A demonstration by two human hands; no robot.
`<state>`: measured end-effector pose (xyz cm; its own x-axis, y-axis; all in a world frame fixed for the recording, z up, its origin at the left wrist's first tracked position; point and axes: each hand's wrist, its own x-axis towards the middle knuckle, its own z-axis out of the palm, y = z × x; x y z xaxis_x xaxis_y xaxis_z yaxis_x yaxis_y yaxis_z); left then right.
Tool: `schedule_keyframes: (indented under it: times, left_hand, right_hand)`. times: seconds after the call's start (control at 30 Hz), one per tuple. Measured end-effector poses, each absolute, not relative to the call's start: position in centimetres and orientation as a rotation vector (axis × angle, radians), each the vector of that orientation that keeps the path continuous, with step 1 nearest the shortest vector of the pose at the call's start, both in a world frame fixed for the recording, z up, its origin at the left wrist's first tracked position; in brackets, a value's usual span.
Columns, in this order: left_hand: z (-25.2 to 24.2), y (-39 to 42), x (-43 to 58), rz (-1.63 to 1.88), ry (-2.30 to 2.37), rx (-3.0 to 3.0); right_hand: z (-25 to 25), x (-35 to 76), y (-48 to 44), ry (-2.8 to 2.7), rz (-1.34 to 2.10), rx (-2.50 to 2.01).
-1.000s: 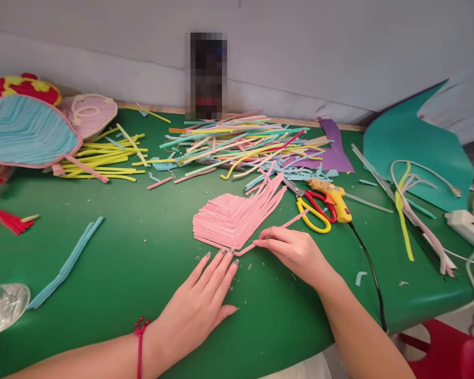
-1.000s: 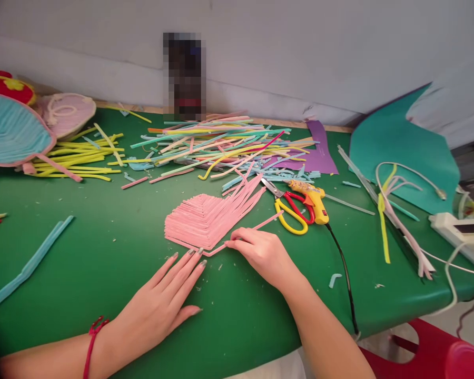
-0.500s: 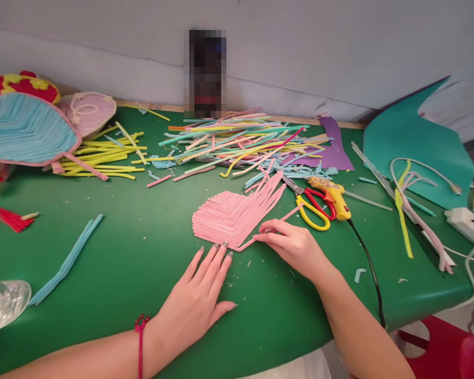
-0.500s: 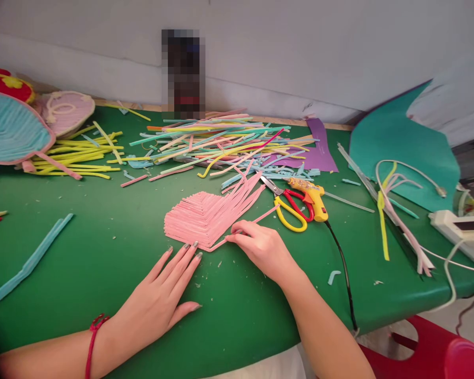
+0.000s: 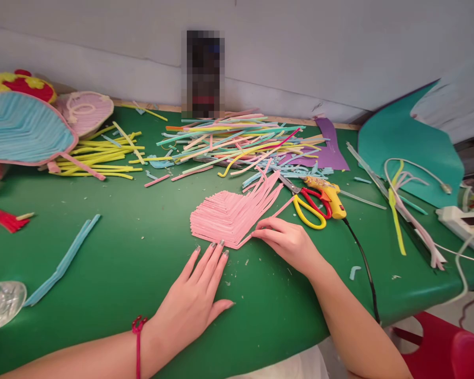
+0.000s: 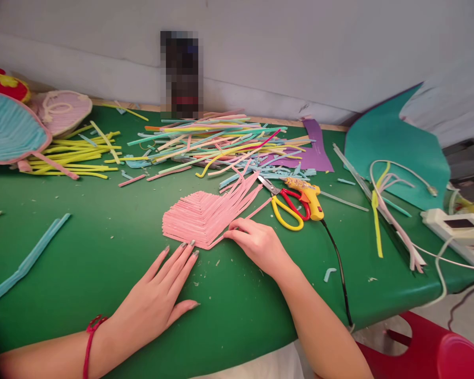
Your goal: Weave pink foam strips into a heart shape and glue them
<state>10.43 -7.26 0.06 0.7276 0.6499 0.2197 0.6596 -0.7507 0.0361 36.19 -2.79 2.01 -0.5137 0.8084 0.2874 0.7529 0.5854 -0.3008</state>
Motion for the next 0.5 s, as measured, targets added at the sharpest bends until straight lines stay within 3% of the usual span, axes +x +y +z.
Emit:
schedule_keyframes:
  times: [0.5]
  left_hand:
    - [0.27,-6.93,10.38,-0.374,-1.041,-2.857]
  right_hand:
    - [1.84,35.84,-2.52,-2.414,0.214,-1.235]
